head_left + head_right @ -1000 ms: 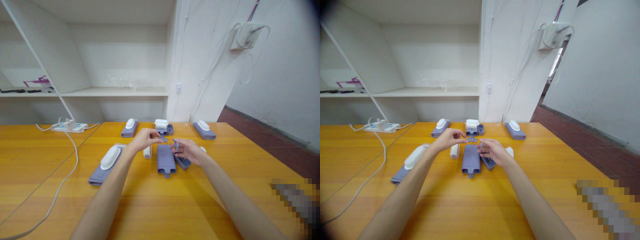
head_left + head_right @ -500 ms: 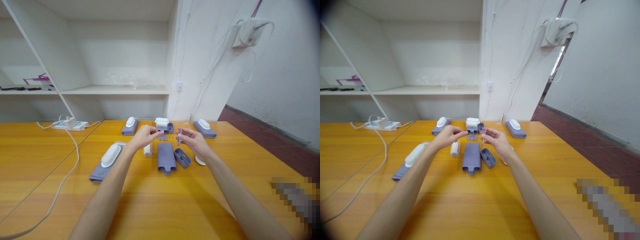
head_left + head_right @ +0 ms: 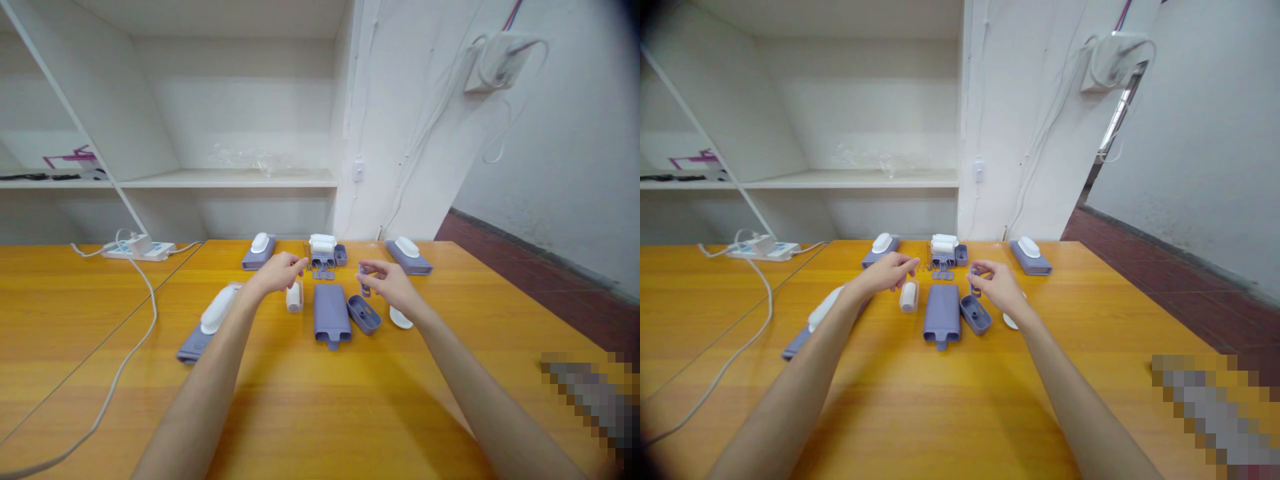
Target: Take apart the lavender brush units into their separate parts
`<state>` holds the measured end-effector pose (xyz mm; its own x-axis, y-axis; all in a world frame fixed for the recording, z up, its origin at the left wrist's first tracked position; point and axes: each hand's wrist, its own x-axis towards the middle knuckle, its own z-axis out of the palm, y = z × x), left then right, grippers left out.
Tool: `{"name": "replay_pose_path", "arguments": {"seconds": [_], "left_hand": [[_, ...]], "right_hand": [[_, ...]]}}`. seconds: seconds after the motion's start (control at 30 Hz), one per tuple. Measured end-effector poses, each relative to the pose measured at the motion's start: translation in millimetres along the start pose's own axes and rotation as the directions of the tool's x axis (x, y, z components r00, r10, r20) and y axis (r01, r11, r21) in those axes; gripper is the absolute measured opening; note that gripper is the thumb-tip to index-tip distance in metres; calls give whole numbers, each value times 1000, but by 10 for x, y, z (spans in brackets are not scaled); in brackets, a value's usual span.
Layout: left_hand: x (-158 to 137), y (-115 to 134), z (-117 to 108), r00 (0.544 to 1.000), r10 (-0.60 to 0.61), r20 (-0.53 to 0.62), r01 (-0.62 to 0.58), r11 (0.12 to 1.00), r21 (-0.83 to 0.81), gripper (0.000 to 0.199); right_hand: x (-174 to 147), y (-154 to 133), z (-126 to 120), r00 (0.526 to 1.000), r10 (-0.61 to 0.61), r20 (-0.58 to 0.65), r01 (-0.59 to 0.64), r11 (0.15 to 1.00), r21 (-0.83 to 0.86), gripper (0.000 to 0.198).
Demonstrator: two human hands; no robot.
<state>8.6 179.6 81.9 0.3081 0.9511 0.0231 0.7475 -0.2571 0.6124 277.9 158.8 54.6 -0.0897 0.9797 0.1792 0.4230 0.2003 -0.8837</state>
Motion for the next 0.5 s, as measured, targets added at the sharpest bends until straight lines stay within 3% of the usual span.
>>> {"name": "replay_pose_path", "arguments": {"seconds": [0.13, 0.37, 0.5], "left_hand": [[-16, -9, 28, 997, -64, 39, 62, 997, 33, 41], [-33, -5, 48, 979, -138, 152, 127, 989, 80, 35], [-31, 8, 54, 975, -193, 114, 164, 961, 225, 35]], "right_hand": [[-18, 101, 38, 987, 70, 143, -35, 970, -240, 44], [-73, 78, 28, 983, 73, 171, 2, 916, -401, 46], [-71, 78, 11, 985, 70, 159, 14, 881, -473, 47]]}}
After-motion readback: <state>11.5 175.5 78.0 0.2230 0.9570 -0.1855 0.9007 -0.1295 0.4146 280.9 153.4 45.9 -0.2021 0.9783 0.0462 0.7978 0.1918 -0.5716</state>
